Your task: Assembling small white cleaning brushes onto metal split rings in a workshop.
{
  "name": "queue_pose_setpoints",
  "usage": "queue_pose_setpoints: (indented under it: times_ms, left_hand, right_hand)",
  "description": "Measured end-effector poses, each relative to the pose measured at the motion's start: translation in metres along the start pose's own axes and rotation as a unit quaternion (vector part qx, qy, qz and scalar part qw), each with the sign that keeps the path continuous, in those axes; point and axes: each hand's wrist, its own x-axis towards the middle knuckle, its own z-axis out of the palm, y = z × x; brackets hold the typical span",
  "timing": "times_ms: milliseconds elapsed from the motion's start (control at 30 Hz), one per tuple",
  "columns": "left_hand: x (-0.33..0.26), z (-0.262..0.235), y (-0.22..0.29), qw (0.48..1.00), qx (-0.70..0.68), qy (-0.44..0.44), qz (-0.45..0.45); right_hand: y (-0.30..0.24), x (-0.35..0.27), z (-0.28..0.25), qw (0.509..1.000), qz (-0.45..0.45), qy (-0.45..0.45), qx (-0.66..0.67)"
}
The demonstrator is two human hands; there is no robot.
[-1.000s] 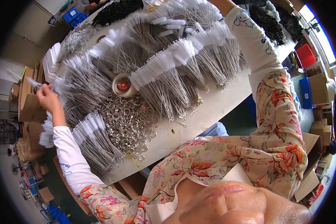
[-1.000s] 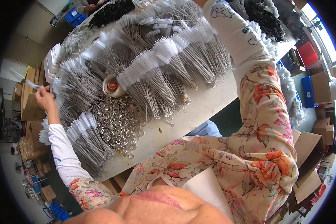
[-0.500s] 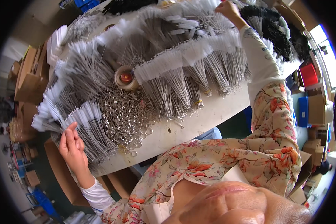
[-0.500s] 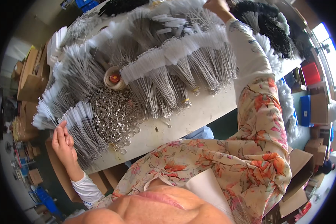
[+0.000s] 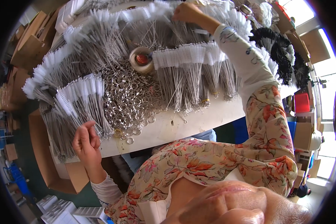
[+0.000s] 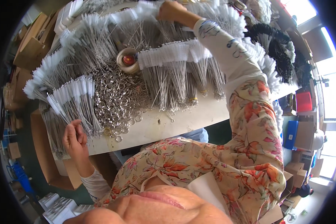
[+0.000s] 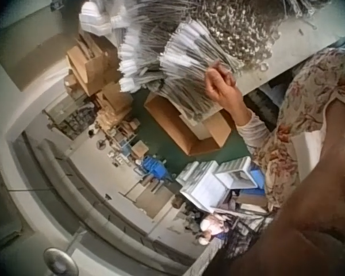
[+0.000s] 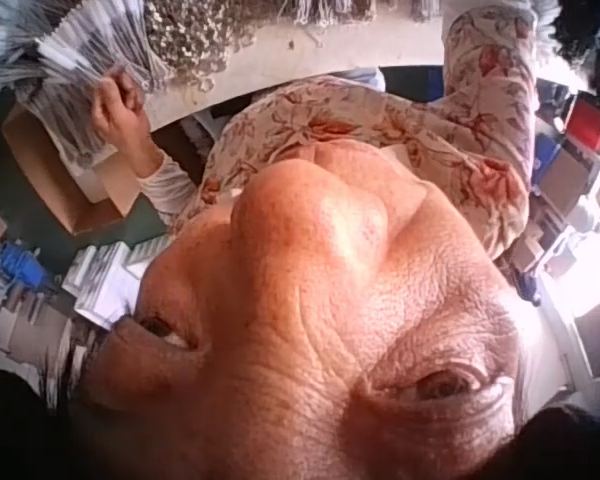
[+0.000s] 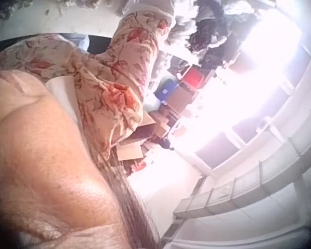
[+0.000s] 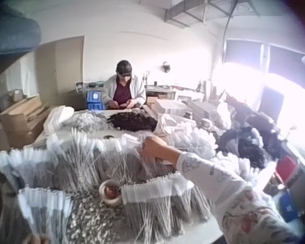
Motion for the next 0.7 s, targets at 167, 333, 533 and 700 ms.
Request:
queue_pose_setpoints:
  times_ms: [167, 333, 533, 700]
  left_hand:
    - [-0.018, -0.030, -0.010, 0.998, -0.003, 0.065, -0.015]
    - [-0.026, -0.048, -0.023, 0.995, -0.037, 0.091, -0.022]
    - [-0.019, -0.029, -0.028, 0.997, -0.050, 0.040, -0.037]
    - [-0.031, -0.028, -0.027, 0.999, -0.029, 0.020, -0.029]
  right_hand:
    - [-0.050, -0.034, -0.003, 0.988, 0.082, -0.006, -0.128]
    - [0.002, -0.013, -0.004, 0.996, 0.045, -0.063, 0.046]
    - [-0.017, -0.020, 0.005, 0.997, 0.056, -0.042, -0.015]
    - [-0.037, -0.024, 0.002, 0.984, 0.114, -0.020, -0.139]
